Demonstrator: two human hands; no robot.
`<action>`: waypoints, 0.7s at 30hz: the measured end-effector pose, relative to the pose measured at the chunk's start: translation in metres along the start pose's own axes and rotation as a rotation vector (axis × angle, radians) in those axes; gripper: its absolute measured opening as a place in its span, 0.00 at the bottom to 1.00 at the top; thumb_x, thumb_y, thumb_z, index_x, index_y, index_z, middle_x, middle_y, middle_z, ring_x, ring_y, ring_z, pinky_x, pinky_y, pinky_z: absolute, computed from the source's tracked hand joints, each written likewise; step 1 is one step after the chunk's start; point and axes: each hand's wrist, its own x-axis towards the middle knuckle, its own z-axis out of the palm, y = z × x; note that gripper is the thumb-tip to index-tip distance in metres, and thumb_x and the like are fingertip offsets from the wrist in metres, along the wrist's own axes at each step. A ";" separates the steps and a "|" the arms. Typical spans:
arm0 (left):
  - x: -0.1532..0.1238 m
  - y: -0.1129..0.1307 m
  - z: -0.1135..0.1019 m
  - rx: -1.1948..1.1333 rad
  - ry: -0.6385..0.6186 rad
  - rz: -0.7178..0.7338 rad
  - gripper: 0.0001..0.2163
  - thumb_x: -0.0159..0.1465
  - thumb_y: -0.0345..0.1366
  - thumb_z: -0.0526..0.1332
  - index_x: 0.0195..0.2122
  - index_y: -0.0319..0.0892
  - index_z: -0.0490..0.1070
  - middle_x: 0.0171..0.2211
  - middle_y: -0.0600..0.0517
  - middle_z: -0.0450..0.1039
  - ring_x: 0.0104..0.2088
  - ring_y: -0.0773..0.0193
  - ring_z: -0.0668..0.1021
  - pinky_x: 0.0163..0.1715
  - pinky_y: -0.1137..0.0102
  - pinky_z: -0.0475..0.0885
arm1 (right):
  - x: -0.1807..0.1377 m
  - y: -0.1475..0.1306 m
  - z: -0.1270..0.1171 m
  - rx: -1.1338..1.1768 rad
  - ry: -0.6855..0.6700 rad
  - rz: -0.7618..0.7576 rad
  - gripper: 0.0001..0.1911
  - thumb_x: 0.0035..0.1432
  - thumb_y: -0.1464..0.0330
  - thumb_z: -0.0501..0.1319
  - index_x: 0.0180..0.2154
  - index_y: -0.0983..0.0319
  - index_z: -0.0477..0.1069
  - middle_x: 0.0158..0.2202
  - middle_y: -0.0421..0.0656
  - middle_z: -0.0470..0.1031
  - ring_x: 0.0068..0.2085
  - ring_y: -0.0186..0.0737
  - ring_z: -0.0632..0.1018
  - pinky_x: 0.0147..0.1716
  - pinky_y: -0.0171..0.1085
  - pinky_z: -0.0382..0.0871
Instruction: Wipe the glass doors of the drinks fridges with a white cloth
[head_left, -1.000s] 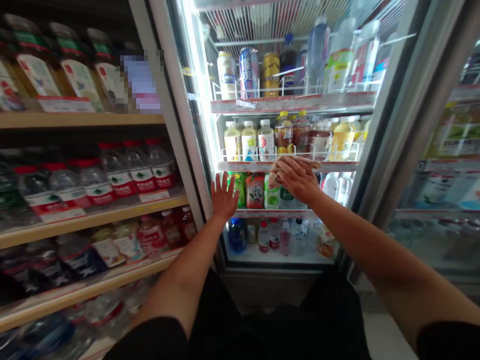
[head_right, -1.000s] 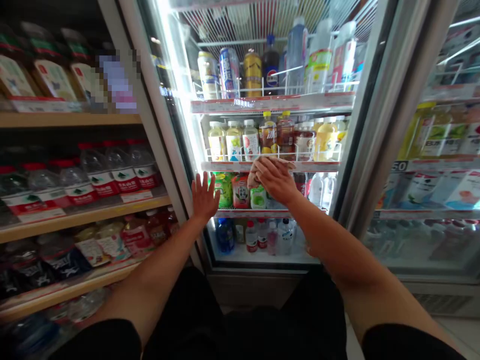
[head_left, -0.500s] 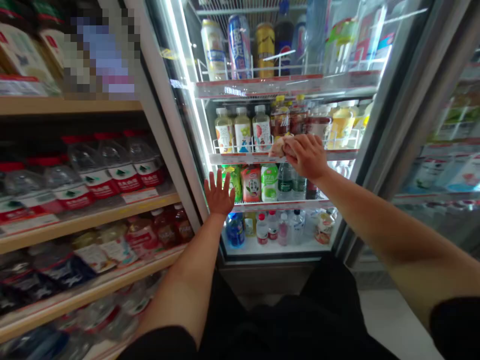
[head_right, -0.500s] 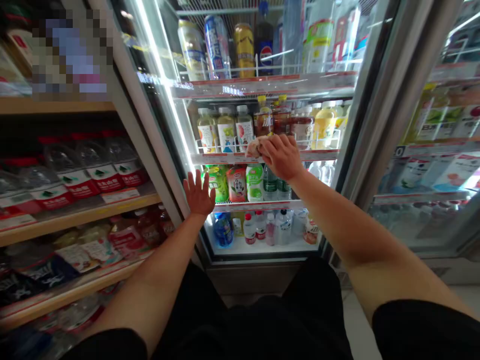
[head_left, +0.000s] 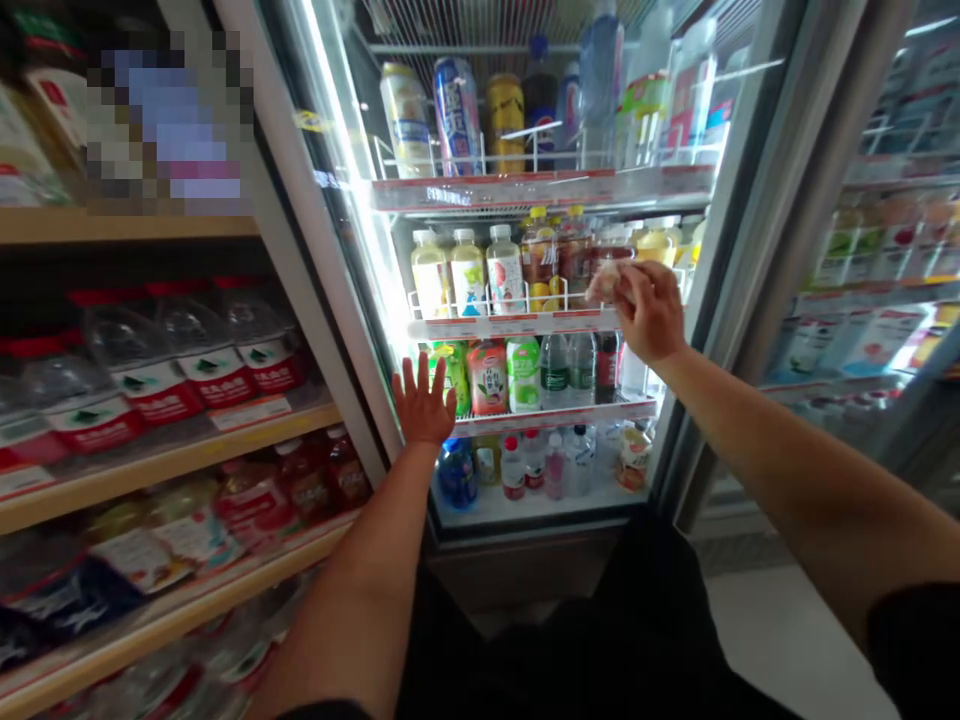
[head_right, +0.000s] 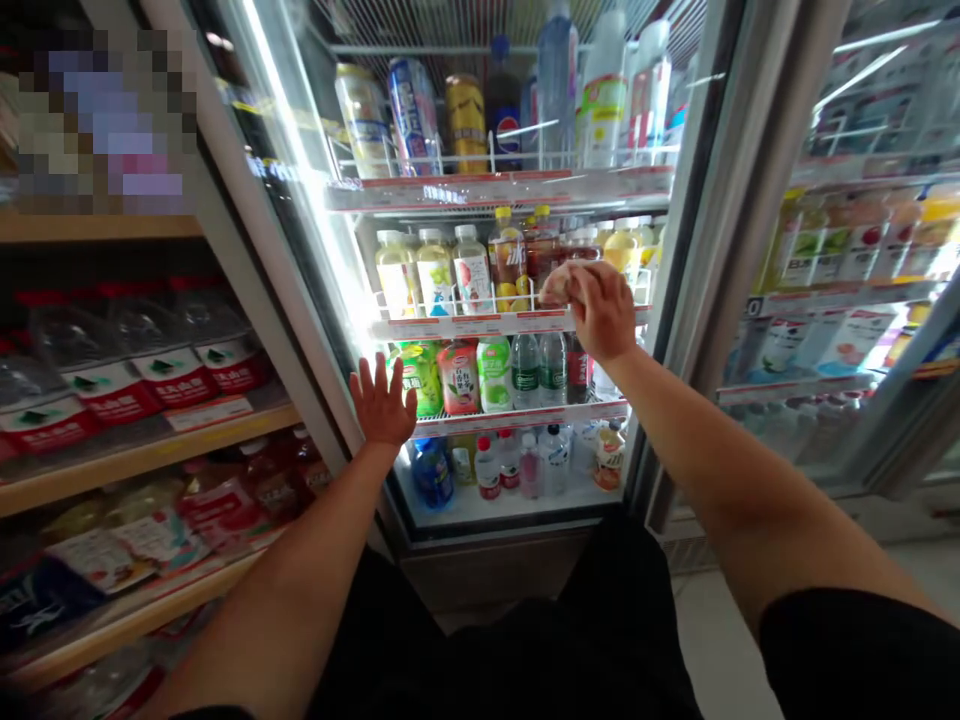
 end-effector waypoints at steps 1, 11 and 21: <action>0.000 0.000 0.000 -0.002 0.000 -0.001 0.26 0.70 0.45 0.51 0.68 0.46 0.61 0.71 0.46 0.52 0.74 0.52 0.41 0.72 0.45 0.40 | -0.003 0.004 -0.002 -0.014 0.033 0.051 0.23 0.68 0.66 0.51 0.62 0.61 0.64 0.58 0.52 0.69 0.60 0.53 0.69 0.60 0.52 0.63; 0.001 -0.001 0.001 -0.022 0.006 -0.003 0.26 0.70 0.45 0.51 0.68 0.47 0.60 0.72 0.47 0.51 0.74 0.50 0.43 0.72 0.44 0.39 | -0.046 0.023 -0.019 -0.100 -0.147 -0.009 0.18 0.67 0.65 0.53 0.55 0.59 0.71 0.55 0.50 0.74 0.54 0.52 0.74 0.55 0.51 0.67; 0.001 -0.002 0.003 -0.060 0.013 -0.014 0.27 0.69 0.46 0.51 0.68 0.48 0.60 0.72 0.47 0.50 0.74 0.49 0.41 0.71 0.43 0.38 | -0.123 0.029 -0.021 -0.032 -0.182 0.020 0.18 0.62 0.69 0.56 0.53 0.60 0.71 0.52 0.52 0.73 0.54 0.51 0.73 0.55 0.51 0.69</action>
